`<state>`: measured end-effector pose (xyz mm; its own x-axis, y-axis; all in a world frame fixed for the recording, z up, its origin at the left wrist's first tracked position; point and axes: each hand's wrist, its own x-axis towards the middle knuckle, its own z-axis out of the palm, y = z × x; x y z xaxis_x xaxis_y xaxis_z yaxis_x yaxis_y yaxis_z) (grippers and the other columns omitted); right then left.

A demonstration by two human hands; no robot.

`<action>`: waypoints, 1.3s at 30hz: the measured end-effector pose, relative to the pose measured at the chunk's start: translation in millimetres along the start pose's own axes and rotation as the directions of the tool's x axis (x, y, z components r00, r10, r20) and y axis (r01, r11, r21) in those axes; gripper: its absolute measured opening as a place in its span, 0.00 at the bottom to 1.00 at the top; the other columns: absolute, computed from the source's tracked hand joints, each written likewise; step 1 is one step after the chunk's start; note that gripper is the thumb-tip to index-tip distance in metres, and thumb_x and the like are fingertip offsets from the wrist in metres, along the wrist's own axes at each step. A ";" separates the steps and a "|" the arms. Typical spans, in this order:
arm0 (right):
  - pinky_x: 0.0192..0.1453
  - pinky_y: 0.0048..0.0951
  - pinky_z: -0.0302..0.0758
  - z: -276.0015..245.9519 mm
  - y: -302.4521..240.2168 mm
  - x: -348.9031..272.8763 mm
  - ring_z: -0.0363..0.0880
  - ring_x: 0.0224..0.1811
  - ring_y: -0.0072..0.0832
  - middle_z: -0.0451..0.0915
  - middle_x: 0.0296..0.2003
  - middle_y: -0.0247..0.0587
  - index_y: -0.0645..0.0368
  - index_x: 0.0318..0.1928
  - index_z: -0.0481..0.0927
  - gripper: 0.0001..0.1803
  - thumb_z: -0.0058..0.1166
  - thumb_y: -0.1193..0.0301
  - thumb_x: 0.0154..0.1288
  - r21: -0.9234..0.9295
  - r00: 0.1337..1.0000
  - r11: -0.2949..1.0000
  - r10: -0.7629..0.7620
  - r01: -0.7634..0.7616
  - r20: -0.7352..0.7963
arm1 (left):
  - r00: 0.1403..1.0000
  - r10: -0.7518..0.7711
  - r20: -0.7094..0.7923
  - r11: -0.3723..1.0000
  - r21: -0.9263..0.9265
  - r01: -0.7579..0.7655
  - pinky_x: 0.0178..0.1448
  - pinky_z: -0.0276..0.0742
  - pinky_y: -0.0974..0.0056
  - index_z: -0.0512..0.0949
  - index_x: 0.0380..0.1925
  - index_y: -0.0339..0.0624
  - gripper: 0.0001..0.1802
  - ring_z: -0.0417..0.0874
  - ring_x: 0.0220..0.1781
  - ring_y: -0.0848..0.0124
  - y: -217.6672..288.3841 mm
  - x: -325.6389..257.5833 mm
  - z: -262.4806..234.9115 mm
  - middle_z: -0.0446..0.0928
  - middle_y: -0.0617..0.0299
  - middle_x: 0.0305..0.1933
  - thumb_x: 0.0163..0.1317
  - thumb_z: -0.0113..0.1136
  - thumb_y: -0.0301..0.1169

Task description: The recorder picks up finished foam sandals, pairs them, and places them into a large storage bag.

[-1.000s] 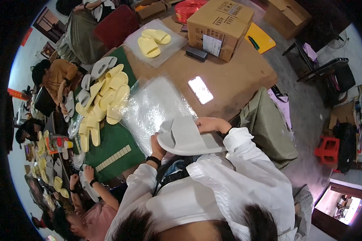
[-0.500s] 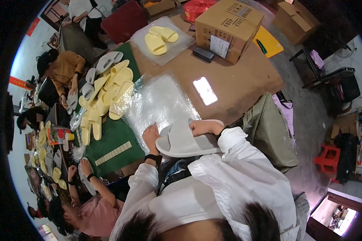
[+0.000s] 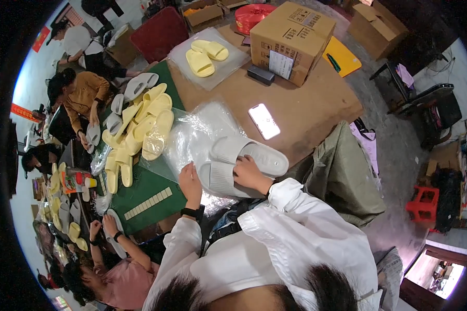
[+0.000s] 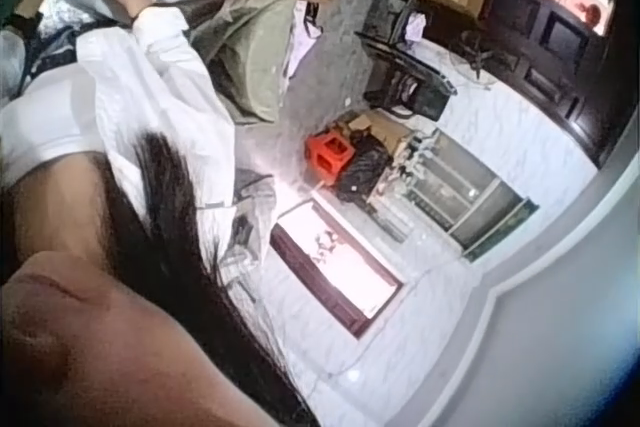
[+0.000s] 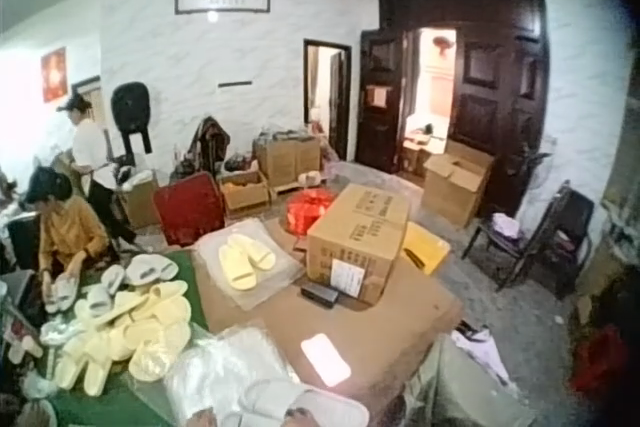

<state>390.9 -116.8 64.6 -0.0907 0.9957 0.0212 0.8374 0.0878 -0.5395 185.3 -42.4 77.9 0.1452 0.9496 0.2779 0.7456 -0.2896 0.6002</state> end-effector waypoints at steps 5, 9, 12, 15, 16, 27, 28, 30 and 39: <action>0.62 0.49 0.56 12.7 -21.5 2.4 0.65 0.54 0.45 0.73 0.42 0.50 0.60 0.32 0.80 0.12 0.53 0.65 0.50 -0.015 0.990 0.992 -0.124 0.123 -0.072 | 0.933 0.359 0.026 0.928 0.097 -0.360 0.49 0.69 0.56 0.75 0.43 0.38 0.14 0.73 0.47 0.55 20.1 -4.5 4.8 0.74 0.51 0.44 0.56 0.53 0.25; 0.59 0.47 0.59 16.8 -25.9 3.4 0.66 0.50 0.45 0.73 0.39 0.52 0.60 0.33 0.79 0.12 0.55 0.65 0.49 -0.003 0.997 0.998 -0.062 0.061 -0.051 | 0.905 0.424 0.042 0.894 0.145 -0.425 0.51 0.68 0.54 0.76 0.42 0.37 0.15 0.72 0.47 0.54 30.4 -12.8 3.7 0.73 0.51 0.45 0.52 0.54 0.23; 0.57 0.47 0.59 27.6 -30.1 3.2 0.67 0.49 0.45 0.74 0.37 0.52 0.61 0.32 0.79 0.13 0.54 0.64 0.50 -0.025 0.998 0.999 -0.035 0.034 -0.054 | 0.892 0.449 0.053 0.878 0.160 -0.452 0.50 0.69 0.55 0.76 0.42 0.37 0.15 0.72 0.47 0.54 33.9 -19.7 0.4 0.73 0.51 0.45 0.52 0.54 0.23; 0.57 0.49 0.57 42.3 -31.2 5.3 0.67 0.49 0.46 0.74 0.38 0.52 0.60 0.31 0.79 0.14 0.53 0.62 0.51 -0.067 0.999 0.998 -0.024 0.022 -0.031 | 0.902 0.414 0.123 0.905 0.051 -0.422 0.49 0.70 0.56 0.76 0.43 0.38 0.16 0.73 0.46 0.54 38.7 -32.5 -0.5 0.74 0.52 0.45 0.52 0.54 0.23; 0.59 0.51 0.55 48.5 -31.5 6.6 0.67 0.50 0.47 0.75 0.38 0.53 0.60 0.32 0.79 0.14 0.52 0.61 0.52 -0.105 0.999 0.994 0.021 -0.016 0.046 | 0.904 0.410 0.121 0.906 0.058 -0.419 0.49 0.70 0.56 0.76 0.43 0.38 0.16 0.73 0.46 0.54 40.0 -37.7 -0.7 0.74 0.52 0.45 0.52 0.54 0.23; 0.58 0.60 0.52 71.5 -30.8 53.8 0.65 0.50 0.49 0.72 0.40 0.51 0.60 0.38 0.74 0.17 0.47 0.59 0.55 -0.139 0.988 0.990 -0.047 0.027 -0.148 | 0.877 0.402 0.262 0.913 -0.182 -0.364 0.50 0.69 0.55 0.71 0.51 0.41 0.24 0.71 0.47 0.53 31.3 -66.9 -15.2 0.71 0.51 0.49 0.50 0.55 0.24; 0.59 0.56 0.53 67.8 -35.3 58.1 0.63 0.52 0.50 0.70 0.43 0.55 0.63 0.41 0.72 0.21 0.50 0.60 0.52 -0.061 0.997 0.996 0.071 -0.069 0.031 | 0.880 0.398 0.260 0.915 -0.179 -0.361 0.50 0.69 0.55 0.71 0.51 0.41 0.24 0.71 0.47 0.53 22.6 -73.2 -12.6 0.71 0.51 0.49 0.50 0.55 0.24; 0.60 0.54 0.53 79.6 -27.0 52.0 0.63 0.53 0.48 0.69 0.44 0.55 0.64 0.47 0.69 0.25 0.51 0.60 0.52 -0.177 0.997 0.984 0.022 -0.035 -0.075 | 0.976 0.116 0.182 0.930 0.326 -0.171 0.54 0.66 0.53 0.61 0.59 0.42 0.33 0.69 0.50 0.50 21.2 -72.4 -11.3 0.65 0.43 0.54 0.50 0.55 0.26; 0.60 0.56 0.53 73.0 -50.1 58.3 0.61 0.56 0.49 0.67 0.50 0.54 0.58 0.59 0.62 0.33 0.52 0.61 0.52 -0.104 0.992 0.993 0.043 -0.056 -0.118 | 0.853 -0.219 0.474 0.969 0.208 0.133 0.44 0.71 0.52 0.50 0.64 0.41 0.38 0.74 0.41 0.47 -33.1 -91.5 1.1 0.71 0.42 0.39 0.50 0.48 0.20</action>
<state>304.4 -65.4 31.4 0.0099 0.9952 0.0973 0.8929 0.0350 -0.4489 148.0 -119.5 31.8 0.2691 0.9301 -0.2500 0.8773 -0.1296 0.4622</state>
